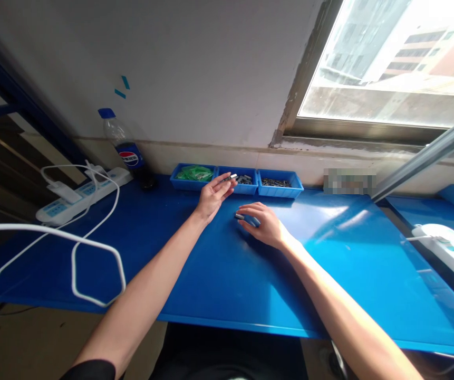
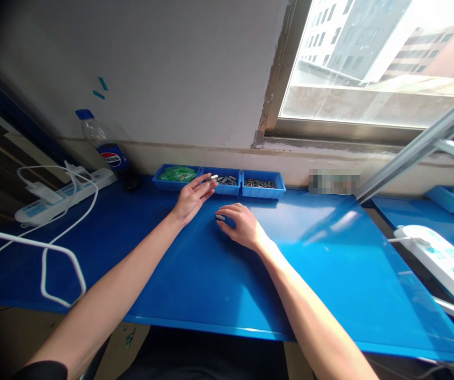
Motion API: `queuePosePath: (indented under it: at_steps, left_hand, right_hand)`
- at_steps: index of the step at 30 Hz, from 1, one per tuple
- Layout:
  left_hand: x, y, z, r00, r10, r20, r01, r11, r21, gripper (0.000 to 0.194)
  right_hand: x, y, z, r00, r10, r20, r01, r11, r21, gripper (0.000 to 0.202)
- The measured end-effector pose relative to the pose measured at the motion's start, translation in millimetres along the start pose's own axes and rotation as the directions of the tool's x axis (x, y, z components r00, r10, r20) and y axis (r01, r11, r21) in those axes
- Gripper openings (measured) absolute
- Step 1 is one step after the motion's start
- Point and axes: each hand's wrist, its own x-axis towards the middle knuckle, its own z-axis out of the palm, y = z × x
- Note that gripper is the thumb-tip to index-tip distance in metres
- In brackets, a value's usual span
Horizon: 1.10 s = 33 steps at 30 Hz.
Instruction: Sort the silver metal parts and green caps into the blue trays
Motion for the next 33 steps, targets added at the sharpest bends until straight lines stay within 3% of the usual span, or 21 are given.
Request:
queuePosePath:
  at_steps: [3, 6, 10, 16, 19, 23, 27, 33]
  left_hand:
    - [-4.9, 3.0, -0.6, 0.999, -0.02, 0.038, 0.02, 1.0, -0.008, 0.053]
    - [-13.9, 3.5, -0.2, 0.997, -0.053, 0.064, 0.046, 0.992, 0.114, 0.042]
    - [-21.1, 0.7, 1.2, 0.995, -0.057, 0.082, 0.036, 0.97, 0.239, 0.035]
    - [-19.8, -2.7, -1.9, 0.997, -0.063, 0.046, 0.048, 0.958, 0.283, 0.035]
    - [-18.8, -3.6, -3.6, 0.996, -0.079, 0.033, 0.066, 0.956, 0.288, 0.034]
    - [-19.4, -3.8, -2.3, 0.996, -0.078, 0.051, 0.058, 0.946, 0.318, 0.031]
    - [-21.4, -2.1, 0.9, 0.994, -0.068, 0.081, 0.035, 0.934, 0.356, 0.028]
    - [-23.5, -0.5, 3.3, 0.991, -0.052, 0.12, -0.004, 0.907, 0.421, 0.027]
  right_hand:
    - [-0.4, 3.5, 4.3, 0.995, -0.061, 0.082, 0.067, 0.995, -0.074, 0.024]
    - [-0.8, 7.6, 4.7, 0.993, -0.066, 0.099, 0.078, 0.989, -0.124, 0.023]
    - [-2.1, 12.7, 1.9, 0.999, -0.009, 0.039, 0.014, 0.992, -0.125, 0.024]
    - [-3.0, 12.8, -1.7, 0.996, 0.071, -0.063, -0.077, 0.992, -0.099, 0.028]
    - [-0.1, 8.0, -3.4, 0.98, 0.132, -0.146, -0.132, 0.991, 0.009, 0.028]
    - [4.6, 4.7, -4.8, 0.919, 0.327, -0.222, -0.246, 0.913, 0.326, 0.023]
    - [6.4, 6.1, -7.3, 0.851, 0.489, -0.193, -0.32, 0.773, 0.548, 0.036]
    - [7.7, 2.9, -10.2, 0.83, 0.542, -0.129, -0.324, 0.659, 0.679, 0.042]
